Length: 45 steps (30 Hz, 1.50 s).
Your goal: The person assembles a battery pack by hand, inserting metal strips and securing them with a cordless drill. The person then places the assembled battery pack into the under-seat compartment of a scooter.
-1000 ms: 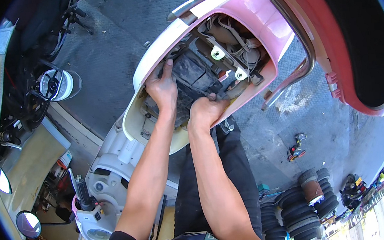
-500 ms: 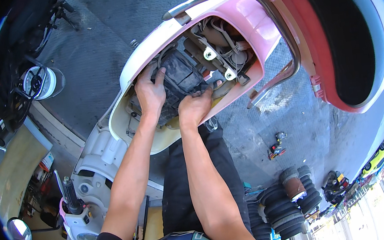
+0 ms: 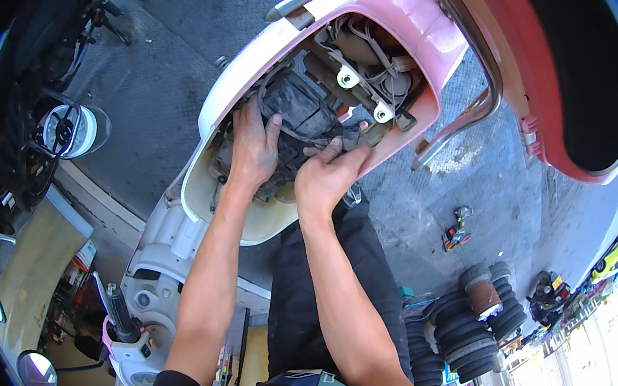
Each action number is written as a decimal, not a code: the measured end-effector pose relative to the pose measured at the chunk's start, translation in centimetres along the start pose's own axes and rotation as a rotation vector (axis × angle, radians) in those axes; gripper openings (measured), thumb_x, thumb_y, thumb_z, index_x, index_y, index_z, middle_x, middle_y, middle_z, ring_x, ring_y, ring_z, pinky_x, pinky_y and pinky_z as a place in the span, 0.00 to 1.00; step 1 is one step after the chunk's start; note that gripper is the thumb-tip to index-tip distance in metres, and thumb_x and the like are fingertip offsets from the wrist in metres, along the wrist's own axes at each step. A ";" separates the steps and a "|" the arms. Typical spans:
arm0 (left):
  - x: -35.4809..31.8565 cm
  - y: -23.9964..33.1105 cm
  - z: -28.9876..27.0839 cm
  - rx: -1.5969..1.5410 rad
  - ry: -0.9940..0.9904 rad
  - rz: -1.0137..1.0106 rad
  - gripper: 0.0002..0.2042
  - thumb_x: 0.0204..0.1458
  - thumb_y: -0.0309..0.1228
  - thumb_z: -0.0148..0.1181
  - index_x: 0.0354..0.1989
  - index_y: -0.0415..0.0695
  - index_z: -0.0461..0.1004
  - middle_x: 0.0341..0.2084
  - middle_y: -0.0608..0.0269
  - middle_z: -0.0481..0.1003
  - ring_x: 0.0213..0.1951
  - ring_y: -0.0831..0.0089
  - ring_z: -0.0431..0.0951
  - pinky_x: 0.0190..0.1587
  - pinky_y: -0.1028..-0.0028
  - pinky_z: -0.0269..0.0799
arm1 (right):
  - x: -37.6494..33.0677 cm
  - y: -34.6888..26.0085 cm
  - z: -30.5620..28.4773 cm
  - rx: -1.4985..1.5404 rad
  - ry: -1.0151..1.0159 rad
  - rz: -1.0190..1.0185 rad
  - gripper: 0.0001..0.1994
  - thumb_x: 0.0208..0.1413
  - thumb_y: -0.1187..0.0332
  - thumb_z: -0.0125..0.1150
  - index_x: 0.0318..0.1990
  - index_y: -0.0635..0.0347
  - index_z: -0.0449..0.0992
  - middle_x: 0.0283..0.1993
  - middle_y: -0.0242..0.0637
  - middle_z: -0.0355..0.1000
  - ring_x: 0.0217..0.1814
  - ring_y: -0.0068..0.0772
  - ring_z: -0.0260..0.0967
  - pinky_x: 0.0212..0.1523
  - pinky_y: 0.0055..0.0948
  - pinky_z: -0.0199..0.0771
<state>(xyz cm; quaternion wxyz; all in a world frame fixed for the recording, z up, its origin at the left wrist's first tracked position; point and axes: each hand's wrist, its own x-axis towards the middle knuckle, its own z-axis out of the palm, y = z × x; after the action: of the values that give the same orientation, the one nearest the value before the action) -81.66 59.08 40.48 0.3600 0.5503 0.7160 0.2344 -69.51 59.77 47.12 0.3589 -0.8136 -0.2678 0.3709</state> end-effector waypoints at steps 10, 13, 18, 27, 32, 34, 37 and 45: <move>-4.2 3.6 1.7 0.309 0.029 -0.019 0.63 0.34 0.45 0.90 0.78 0.31 0.58 0.71 0.38 0.62 0.71 0.36 0.63 0.76 0.46 0.59 | 0.2 -1.2 -4.0 0.034 -0.158 -0.231 0.20 0.81 0.70 0.52 0.72 0.68 0.59 0.51 0.44 0.74 0.41 0.29 0.80 0.40 0.31 0.87; -3.5 3.4 2.4 0.331 0.037 -0.020 0.61 0.30 0.44 0.91 0.74 0.29 0.60 0.68 0.36 0.63 0.68 0.36 0.64 0.74 0.43 0.59 | 0.6 -1.1 -4.4 -0.041 -0.185 -0.317 0.20 0.80 0.69 0.54 0.71 0.69 0.62 0.46 0.42 0.77 0.39 0.25 0.80 0.37 0.29 0.84; -3.0 2.3 2.0 0.290 0.042 0.037 0.55 0.28 0.40 0.90 0.67 0.29 0.64 0.66 0.37 0.62 0.66 0.37 0.64 0.73 0.45 0.61 | 1.3 -1.5 -4.3 -0.177 -0.163 -0.266 0.18 0.77 0.73 0.58 0.66 0.73 0.65 0.41 0.50 0.80 0.35 0.37 0.82 0.37 0.36 0.83; -5.8 1.0 -1.3 -0.002 0.055 0.067 0.43 0.37 0.35 0.85 0.64 0.39 0.68 0.63 0.39 0.64 0.66 0.39 0.67 0.70 0.49 0.67 | 2.9 -1.3 -2.3 -0.724 -0.288 -0.217 0.12 0.65 0.76 0.59 0.48 0.80 0.69 0.41 0.73 0.80 0.51 0.80 0.80 0.54 0.60 0.79; -3.9 0.2 -2.7 -0.067 0.094 -0.097 0.15 0.60 0.33 0.73 0.47 0.37 0.77 0.51 0.42 0.75 0.54 0.44 0.77 0.60 0.52 0.73 | 4.9 -0.9 -1.3 -0.899 -0.499 -0.105 0.14 0.60 0.74 0.58 0.44 0.83 0.77 0.49 0.74 0.81 0.54 0.76 0.80 0.58 0.57 0.80; -3.4 0.5 -2.1 -0.021 0.126 -0.172 0.14 0.60 0.32 0.73 0.48 0.36 0.79 0.51 0.42 0.76 0.54 0.43 0.76 0.60 0.51 0.73 | 5.8 -0.9 -1.2 -0.922 -0.578 -0.067 0.13 0.58 0.73 0.60 0.42 0.81 0.81 0.49 0.73 0.82 0.55 0.72 0.82 0.60 0.54 0.81; -3.6 1.2 -0.7 0.041 0.227 -0.183 0.13 0.58 0.31 0.74 0.47 0.36 0.83 0.49 0.43 0.75 0.54 0.42 0.74 0.60 0.50 0.71 | 6.6 -0.9 -1.2 -0.954 -0.629 -0.024 0.13 0.58 0.72 0.62 0.40 0.78 0.84 0.48 0.71 0.82 0.57 0.67 0.83 0.62 0.49 0.82; -6.4 2.4 0.4 -0.029 0.309 -0.076 0.15 0.51 0.28 0.78 0.46 0.35 0.86 0.61 0.45 0.76 0.65 0.41 0.71 0.68 0.50 0.69 | 7.5 0.2 -0.5 -1.212 -0.641 -0.012 0.14 0.62 0.67 0.68 0.42 0.75 0.87 0.51 0.65 0.84 0.61 0.60 0.83 0.64 0.46 0.82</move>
<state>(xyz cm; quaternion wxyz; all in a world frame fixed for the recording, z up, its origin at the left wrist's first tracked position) -79.00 53.59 43.69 0.2621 0.4749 0.7798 0.3125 -64.72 64.73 44.16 -0.2548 -0.7193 -0.5256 0.3761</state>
